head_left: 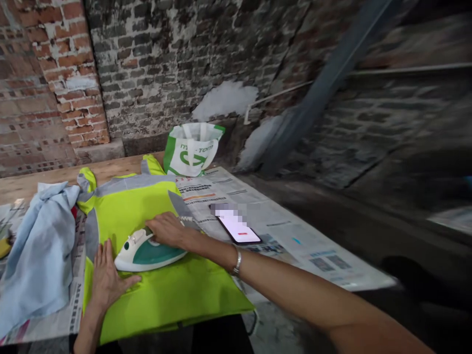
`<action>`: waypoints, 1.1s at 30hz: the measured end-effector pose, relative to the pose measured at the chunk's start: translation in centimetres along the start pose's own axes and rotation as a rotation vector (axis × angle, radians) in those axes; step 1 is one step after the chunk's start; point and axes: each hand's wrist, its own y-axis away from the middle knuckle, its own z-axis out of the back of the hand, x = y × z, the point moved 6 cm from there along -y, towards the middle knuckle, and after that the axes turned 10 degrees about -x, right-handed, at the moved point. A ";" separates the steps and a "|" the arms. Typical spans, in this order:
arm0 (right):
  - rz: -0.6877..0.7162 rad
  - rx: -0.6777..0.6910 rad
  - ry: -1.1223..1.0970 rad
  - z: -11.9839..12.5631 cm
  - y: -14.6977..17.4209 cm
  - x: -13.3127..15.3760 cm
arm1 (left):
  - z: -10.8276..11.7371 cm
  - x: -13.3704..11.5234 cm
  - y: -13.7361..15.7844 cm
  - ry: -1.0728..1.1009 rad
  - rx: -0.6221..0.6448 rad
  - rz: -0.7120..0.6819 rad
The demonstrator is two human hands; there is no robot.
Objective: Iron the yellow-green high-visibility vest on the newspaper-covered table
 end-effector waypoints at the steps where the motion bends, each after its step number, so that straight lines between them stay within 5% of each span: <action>1: -0.014 -0.010 -0.001 -0.1 -0.7 -0.5 | 0.1 -0.1 0.0 -0.005 -0.006 -0.014; 14: -0.253 -0.224 0.049 -1.0 -15.3 -13.3 | 0.8 -1.4 -0.6 -0.011 0.030 -0.066; 19: -0.326 -0.211 0.042 -0.9 -17.6 -15.3 | 0.9 -1.8 -0.8 -0.020 0.033 -0.074; 24: -0.232 -0.116 0.026 -0.7 -14.3 -13.5 | 0.8 -1.6 -0.7 -0.010 0.033 -0.052; 33: -0.029 0.006 -0.005 0.5 -0.5 -4.6 | 0.1 -0.4 -0.6 -0.021 -0.012 -0.056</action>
